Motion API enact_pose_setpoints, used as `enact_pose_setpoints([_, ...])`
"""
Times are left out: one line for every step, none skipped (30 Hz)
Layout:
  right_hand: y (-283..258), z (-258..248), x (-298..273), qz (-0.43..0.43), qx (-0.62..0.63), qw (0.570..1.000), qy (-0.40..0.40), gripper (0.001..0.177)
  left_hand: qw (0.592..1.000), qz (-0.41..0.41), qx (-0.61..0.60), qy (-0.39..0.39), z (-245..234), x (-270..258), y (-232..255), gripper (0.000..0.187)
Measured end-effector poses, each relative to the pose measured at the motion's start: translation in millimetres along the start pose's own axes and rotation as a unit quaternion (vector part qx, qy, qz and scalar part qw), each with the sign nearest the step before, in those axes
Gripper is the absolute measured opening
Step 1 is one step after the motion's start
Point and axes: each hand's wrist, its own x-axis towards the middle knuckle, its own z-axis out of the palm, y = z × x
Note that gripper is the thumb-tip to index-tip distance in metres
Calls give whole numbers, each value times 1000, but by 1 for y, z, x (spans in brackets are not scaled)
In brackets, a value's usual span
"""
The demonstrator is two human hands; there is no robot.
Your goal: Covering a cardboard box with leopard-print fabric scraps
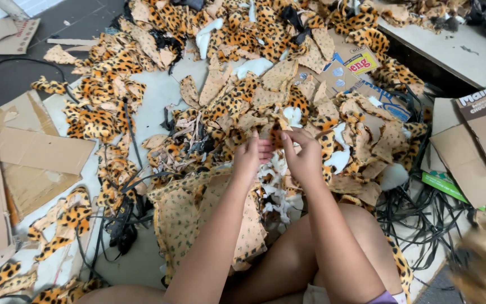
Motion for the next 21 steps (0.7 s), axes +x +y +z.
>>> enact_pose_setpoints([-16, -5, -2, -3, 2, 1000, -1, 12, 1000, 3, -1, 2, -1, -14, 22, 63])
enact_pose_setpoints([-30, -10, -6, -19, 46, 998, -46, 11, 998, -25, -28, -50, -1, -30, 43, 78])
enact_pose_setpoints([-45, -15, -10, -34, 91, 991, -91, 12, 992, -53, -56, -103, -1, -45, 65, 95])
enact_pose_setpoints([-77, -26, -10, -37, 92, 991, -94, 12, 992, -51, -57, -99, -6, -59, 81, 95])
enact_pose_setpoints([-110, -38, -11, -61, 108, 977, -173, 11, 991, -60, -60, -105, -12, -74, 98, 88])
enact_pose_setpoints([-141, -50, -13, -86, 123, 957, -248, 13, 989, -69, -61, -112, -17, -88, 114, 82])
enact_pose_setpoints([-141, -45, -19, -89, 124, 956, -249, 13, 990, -66, -61, -111, -28, -88, 94, 82])
enact_pose_setpoints([-142, -41, -23, -76, 188, 947, -247, 12, 991, -71, -105, -53, -39, -87, 75, 60])
enact_pose_setpoints([-143, -36, -28, -63, 252, 934, -244, 14, 986, -75, -149, 5, -51, -87, 56, 39])
enact_pose_setpoints([-125, -28, -31, -68, 253, 933, -247, 14, 986, -69, -151, 8, -63, -96, 60, 39])
enact_pose_setpoints([-107, -19, -34, 5, 235, 947, -218, 20, 973, -79, -214, 20, -76, -106, 63, 49])
enact_pose_setpoints([-89, -10, -38, 79, 215, 955, -189, 27, 956, -88, -278, 33, -89, -118, 65, 67])
enact_pose_setpoints([-103, -11, -42, 74, 216, 954, -193, 27, 956, -83, -280, 36, -97, -128, 69, 67])
enact_pose_setpoints([-117, -12, -45, 159, 225, 924, -266, 35, 958, -91, -270, 36, -104, -138, 73, 64])
enact_pose_setpoints([-130, -13, -49, 240, 229, 882, -336, 49, 960, -99, -260, 35, -112, -148, 78, 61])
enact_pose_setpoints([-121, -2, -64, 236, 228, 882, -338, 49, 960, -95, -262, 36, -124, -148, 60, 61])
enact_pose_setpoints([-111, 9, -80, 297, 320, 811, -390, 56, 967, -111, -227, 0, -136, -147, 42, 50])
enact_pose_setpoints([-99, 21, -97, 354, 406, 722, -435, 64, 972, -128, -192, -35, -148, -147, 22, 41])
enact_pose_setpoints([-89, 33, -99, 351, 405, 722, -438, 64, 973, -124, -193, -33, -157, -144, 14, 41])
enact_pose_setpoints([-78, 43, -110, 370, 479, 671, -428, 66, 976, -130, -169, -39, -166, -150, -1, 44])
enact_pose_setpoints([-66, 53, -122, 386, 549, 616, -413, 69, 979, -136, -145, -45, -174, -155, -17, 47])
